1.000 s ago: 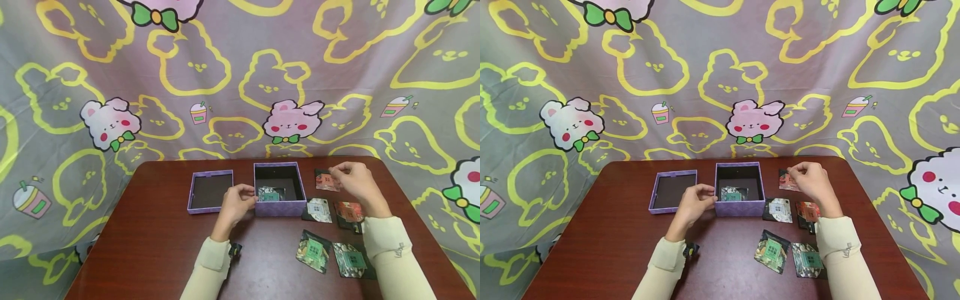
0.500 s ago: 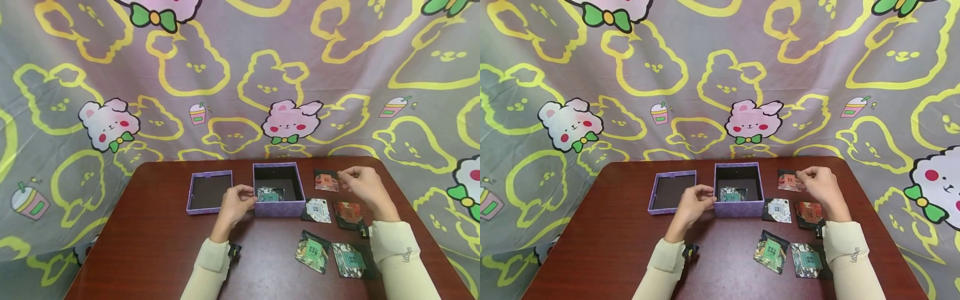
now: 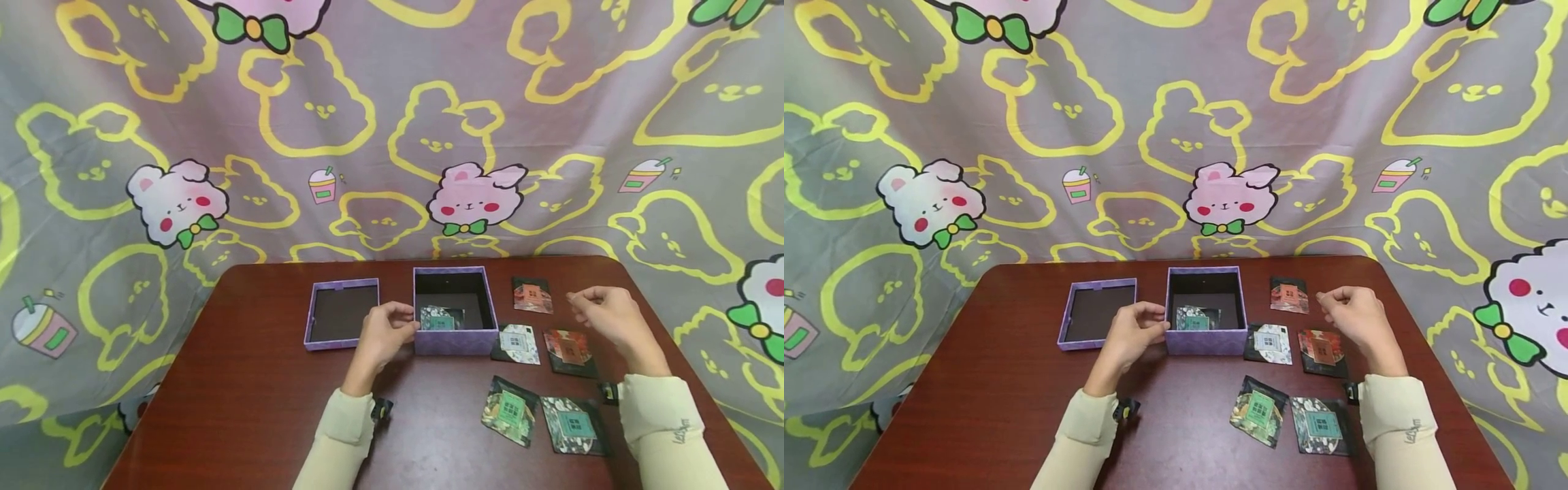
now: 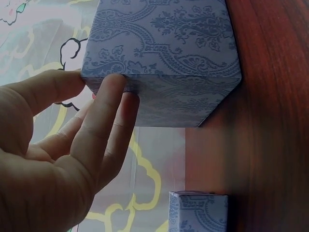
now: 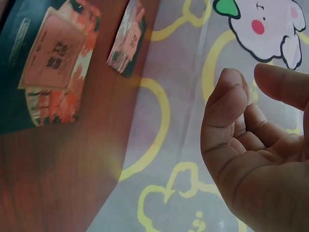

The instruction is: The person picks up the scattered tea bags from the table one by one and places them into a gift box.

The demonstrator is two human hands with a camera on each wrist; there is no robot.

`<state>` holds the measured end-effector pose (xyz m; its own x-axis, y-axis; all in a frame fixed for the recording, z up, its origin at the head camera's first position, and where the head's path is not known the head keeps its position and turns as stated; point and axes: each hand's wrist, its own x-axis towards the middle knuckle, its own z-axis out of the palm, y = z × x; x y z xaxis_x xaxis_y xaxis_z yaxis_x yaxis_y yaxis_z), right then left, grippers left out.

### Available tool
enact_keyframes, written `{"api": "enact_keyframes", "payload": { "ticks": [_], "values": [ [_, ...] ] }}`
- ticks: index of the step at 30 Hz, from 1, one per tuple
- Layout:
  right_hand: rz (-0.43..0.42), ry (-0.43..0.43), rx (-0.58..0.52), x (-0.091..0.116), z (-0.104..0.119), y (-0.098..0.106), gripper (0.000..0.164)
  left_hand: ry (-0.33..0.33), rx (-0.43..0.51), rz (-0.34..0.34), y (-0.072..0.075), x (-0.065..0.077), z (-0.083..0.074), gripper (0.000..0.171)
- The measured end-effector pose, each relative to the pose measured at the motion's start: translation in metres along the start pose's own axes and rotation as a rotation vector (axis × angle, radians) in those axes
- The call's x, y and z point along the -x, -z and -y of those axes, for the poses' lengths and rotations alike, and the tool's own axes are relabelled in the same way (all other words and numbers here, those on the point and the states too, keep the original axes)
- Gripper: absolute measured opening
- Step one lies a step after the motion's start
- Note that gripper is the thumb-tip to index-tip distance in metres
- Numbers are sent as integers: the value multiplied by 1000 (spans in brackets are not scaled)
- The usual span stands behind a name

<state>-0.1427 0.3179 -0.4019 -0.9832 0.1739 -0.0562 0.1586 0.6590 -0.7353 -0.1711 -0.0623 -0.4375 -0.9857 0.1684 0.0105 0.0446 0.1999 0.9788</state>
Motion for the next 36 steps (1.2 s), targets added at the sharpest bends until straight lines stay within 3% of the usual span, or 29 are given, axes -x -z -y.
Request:
{"api": "enact_keyframes", "payload": {
  "ticks": [10,15,22,29,36],
  "values": [
    [2,-18,32,1,-9,-1,58,5,31,-2,0,1,1,24],
    [56,-47,47,3,-19,0,62,-3,30,5,1,1,0,26],
    [55,-43,17,4,-29,-5,55,-11,15,-2,2,1,-2,23],
    [78,-104,2,7,-35,-9,57,-9,24,10,1,2,-2,23],
    [93,-155,56,8,-51,-12,52,-12,21,3,1,1,-1,22]
  ]
}}
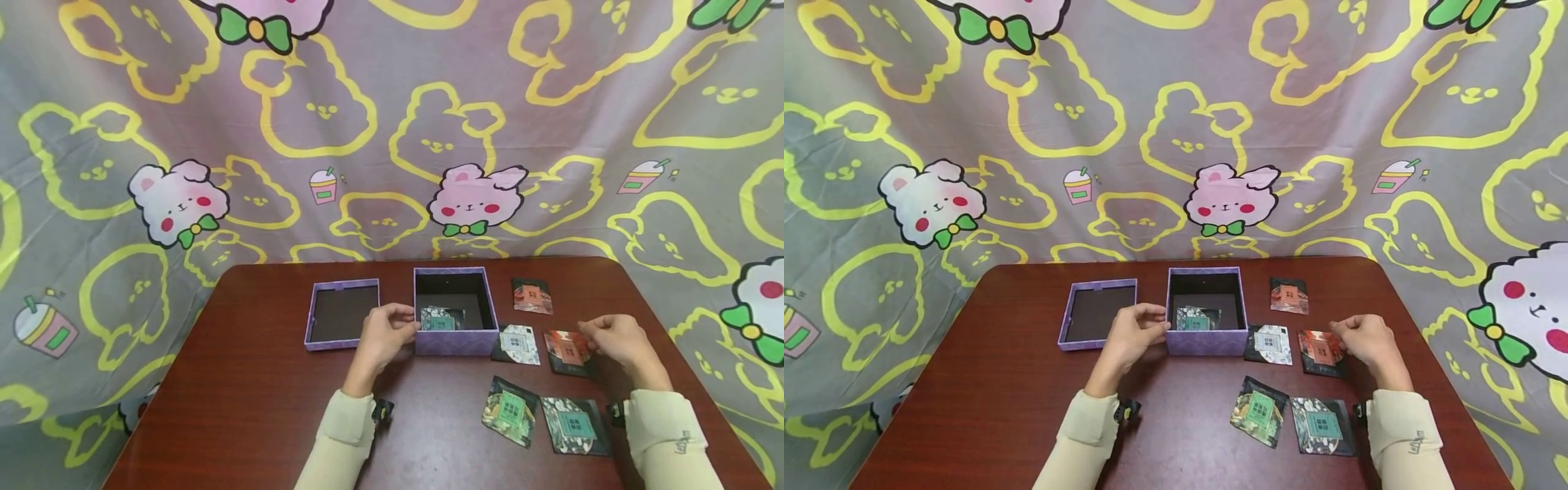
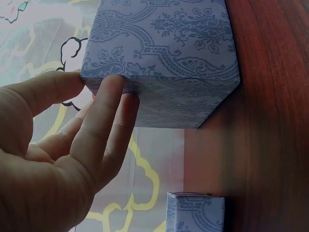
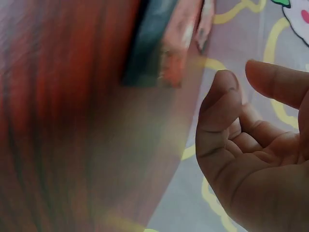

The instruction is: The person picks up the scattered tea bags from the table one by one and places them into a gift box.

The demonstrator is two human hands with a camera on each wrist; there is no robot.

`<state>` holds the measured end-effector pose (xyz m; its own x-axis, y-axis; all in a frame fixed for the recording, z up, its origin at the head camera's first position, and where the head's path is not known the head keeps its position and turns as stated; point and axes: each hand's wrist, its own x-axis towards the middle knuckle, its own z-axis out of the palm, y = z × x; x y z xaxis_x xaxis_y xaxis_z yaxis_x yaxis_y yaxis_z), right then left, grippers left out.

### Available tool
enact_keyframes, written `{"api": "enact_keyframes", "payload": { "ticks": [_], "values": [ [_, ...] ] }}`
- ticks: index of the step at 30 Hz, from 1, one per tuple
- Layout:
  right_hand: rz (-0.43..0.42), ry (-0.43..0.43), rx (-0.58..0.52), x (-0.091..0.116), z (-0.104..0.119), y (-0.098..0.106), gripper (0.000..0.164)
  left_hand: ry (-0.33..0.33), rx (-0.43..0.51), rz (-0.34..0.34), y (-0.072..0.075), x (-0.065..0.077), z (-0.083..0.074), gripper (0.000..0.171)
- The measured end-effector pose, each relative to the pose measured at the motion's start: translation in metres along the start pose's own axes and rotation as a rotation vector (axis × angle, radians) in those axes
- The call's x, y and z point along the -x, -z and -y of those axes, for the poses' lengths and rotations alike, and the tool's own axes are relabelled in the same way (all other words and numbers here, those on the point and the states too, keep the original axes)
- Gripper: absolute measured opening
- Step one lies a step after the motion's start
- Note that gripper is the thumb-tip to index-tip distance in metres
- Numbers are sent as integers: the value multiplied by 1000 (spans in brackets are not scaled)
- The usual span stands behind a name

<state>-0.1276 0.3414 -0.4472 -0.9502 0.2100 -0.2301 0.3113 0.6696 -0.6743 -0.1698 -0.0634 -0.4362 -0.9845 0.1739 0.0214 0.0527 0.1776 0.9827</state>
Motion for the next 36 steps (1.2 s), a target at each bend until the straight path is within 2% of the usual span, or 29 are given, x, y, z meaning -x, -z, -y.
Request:
{"api": "enact_keyframes", "payload": {
  "ticks": [5,11,19,27,32,36],
  "values": [
    [19,-2,-7,-2,-8,-4,42,10,-1,6,1,0,1,26],
    [19,-28,7,-4,-13,-4,43,8,0,8,1,1,2,24],
    [17,-56,52,-9,-18,-4,34,14,-9,11,2,0,0,28],
    [23,-111,100,-19,-18,-5,37,11,-13,5,1,0,-2,23],
    [-4,-151,152,-22,-16,-7,44,3,-4,4,1,0,-2,23],
    [-19,-166,175,-22,-13,-7,41,8,-9,5,0,0,-2,23]
  ]
}}
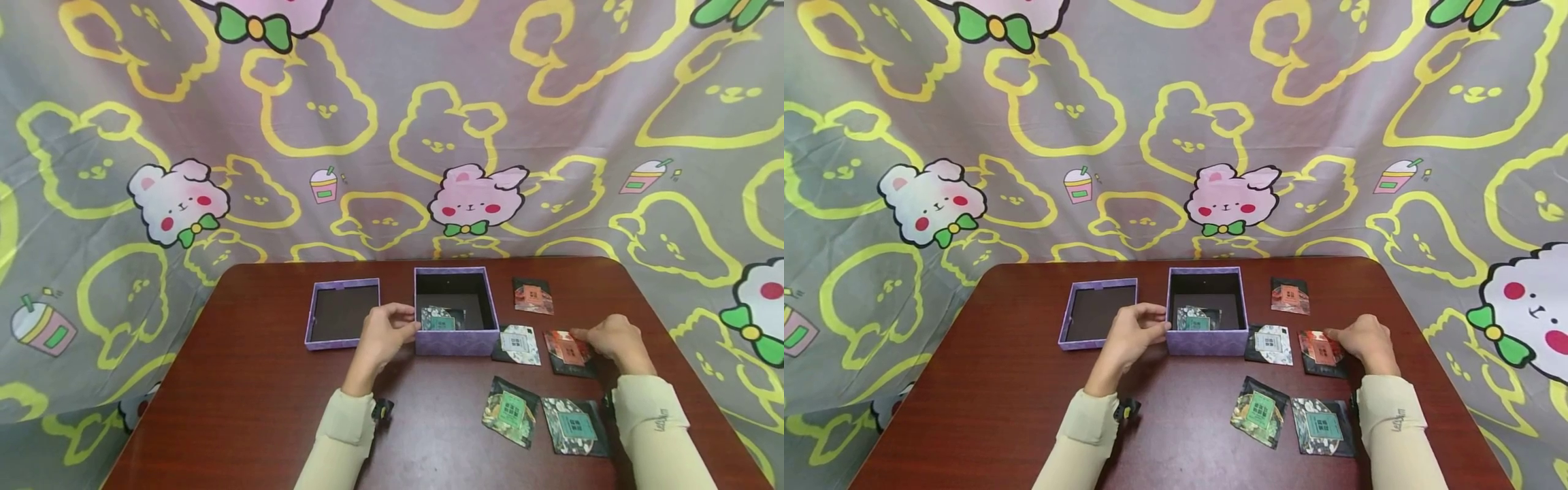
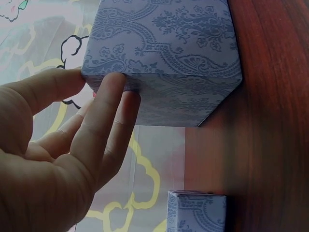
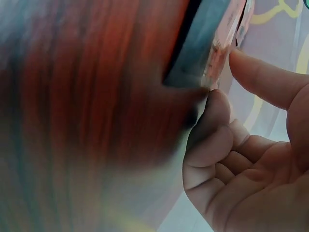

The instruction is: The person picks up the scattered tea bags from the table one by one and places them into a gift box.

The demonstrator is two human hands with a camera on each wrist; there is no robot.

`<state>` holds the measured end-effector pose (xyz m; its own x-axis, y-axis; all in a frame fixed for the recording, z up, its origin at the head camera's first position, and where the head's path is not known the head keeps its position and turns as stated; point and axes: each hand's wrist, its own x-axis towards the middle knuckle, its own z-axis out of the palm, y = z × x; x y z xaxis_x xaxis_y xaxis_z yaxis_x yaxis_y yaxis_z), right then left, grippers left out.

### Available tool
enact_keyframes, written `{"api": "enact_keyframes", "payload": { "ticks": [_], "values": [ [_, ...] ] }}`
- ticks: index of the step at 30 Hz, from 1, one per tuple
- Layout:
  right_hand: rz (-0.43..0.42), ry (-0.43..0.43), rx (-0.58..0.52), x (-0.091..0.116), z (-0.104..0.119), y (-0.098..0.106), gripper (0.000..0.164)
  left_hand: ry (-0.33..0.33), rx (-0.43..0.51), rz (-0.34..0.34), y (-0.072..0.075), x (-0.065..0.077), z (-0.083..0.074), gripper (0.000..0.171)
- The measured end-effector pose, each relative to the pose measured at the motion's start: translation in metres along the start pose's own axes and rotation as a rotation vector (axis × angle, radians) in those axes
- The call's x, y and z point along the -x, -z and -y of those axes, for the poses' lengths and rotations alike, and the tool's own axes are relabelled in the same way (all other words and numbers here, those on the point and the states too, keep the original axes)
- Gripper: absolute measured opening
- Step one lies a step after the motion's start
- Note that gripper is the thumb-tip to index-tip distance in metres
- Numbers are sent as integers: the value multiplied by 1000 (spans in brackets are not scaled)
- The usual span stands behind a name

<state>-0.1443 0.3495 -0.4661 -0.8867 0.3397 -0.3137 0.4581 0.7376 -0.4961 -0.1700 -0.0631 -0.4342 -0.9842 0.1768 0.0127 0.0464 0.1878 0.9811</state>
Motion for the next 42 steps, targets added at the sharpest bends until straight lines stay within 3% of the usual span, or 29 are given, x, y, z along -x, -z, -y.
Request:
{"api": "enact_keyframes", "payload": {
  "ticks": [13,18,21,42],
  "values": [
    [38,10,5,1,-5,1,35,3,4,4,-1,1,2,22],
    [36,112,1,5,-2,7,35,4,4,5,-1,2,1,22],
    [8,169,11,6,0,12,25,7,2,5,0,2,0,22],
    [-34,243,-36,9,5,20,21,-1,-12,10,0,0,2,23]
  ]
}}
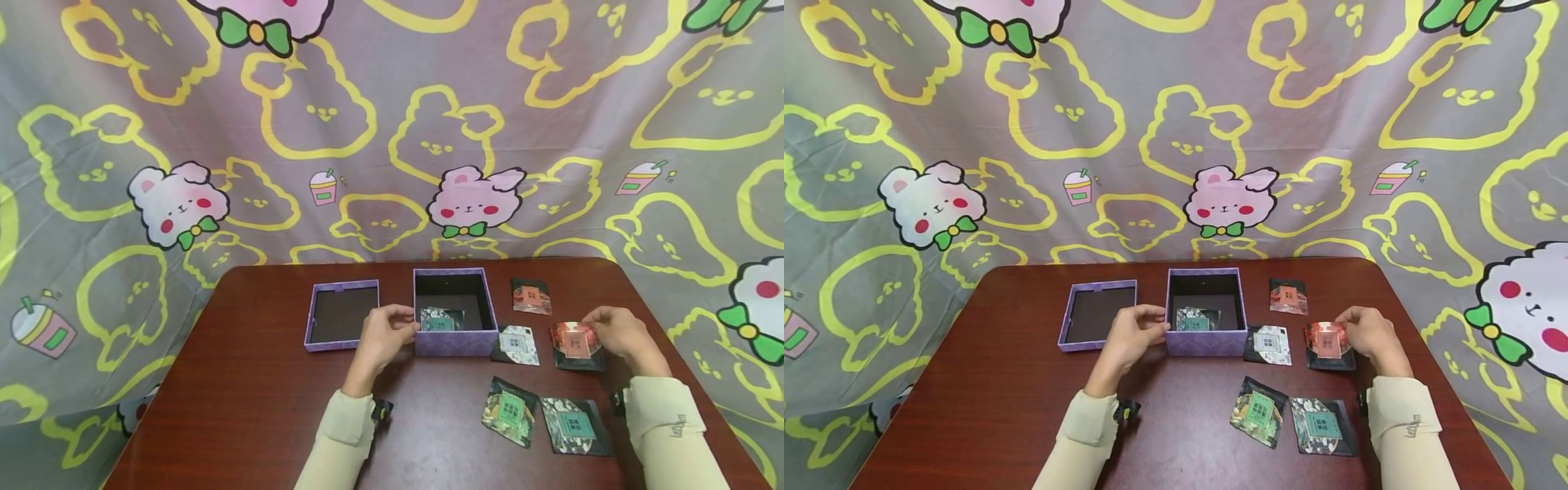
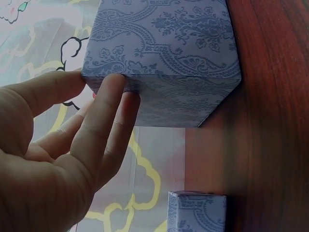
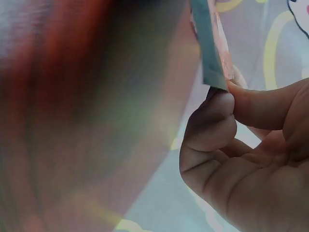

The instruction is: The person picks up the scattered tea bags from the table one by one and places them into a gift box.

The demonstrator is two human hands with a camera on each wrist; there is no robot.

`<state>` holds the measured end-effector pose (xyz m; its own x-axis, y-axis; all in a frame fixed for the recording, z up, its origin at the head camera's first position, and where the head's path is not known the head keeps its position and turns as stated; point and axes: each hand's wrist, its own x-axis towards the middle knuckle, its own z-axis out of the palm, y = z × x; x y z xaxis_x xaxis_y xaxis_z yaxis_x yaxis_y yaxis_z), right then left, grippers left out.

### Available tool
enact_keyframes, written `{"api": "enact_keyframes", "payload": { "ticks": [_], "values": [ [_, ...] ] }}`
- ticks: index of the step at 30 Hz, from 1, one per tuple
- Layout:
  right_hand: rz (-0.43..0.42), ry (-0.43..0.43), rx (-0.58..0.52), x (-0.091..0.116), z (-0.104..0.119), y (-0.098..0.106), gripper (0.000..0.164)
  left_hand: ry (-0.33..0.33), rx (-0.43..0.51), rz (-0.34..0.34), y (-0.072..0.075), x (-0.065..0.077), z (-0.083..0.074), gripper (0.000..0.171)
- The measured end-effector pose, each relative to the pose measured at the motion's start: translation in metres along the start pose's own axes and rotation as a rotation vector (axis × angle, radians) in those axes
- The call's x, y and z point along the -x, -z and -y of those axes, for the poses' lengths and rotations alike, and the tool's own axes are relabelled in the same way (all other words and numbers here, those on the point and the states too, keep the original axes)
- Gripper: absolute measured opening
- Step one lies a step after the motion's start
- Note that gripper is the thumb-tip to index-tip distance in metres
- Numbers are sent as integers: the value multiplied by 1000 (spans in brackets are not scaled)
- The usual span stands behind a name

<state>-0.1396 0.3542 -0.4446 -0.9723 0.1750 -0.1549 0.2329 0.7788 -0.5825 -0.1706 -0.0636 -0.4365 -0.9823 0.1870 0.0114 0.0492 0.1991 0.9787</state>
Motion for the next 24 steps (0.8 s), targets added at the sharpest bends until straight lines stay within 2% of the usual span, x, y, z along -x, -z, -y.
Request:
{"api": "enact_keyframes", "payload": {
  "ticks": [5,10,13,19,24],
  "values": [
    [-20,54,-37,0,4,7,21,8,7,-1,2,2,-1,25],
    [19,89,-142,1,8,14,22,5,-2,-2,3,3,-2,25],
    [9,98,-181,1,13,23,23,5,-4,-2,3,2,-1,24],
    [19,103,-190,1,24,41,26,-2,-1,-6,3,1,-1,24],
    [-30,99,-157,3,34,57,28,-9,12,1,2,0,-1,25]
  ]
}}
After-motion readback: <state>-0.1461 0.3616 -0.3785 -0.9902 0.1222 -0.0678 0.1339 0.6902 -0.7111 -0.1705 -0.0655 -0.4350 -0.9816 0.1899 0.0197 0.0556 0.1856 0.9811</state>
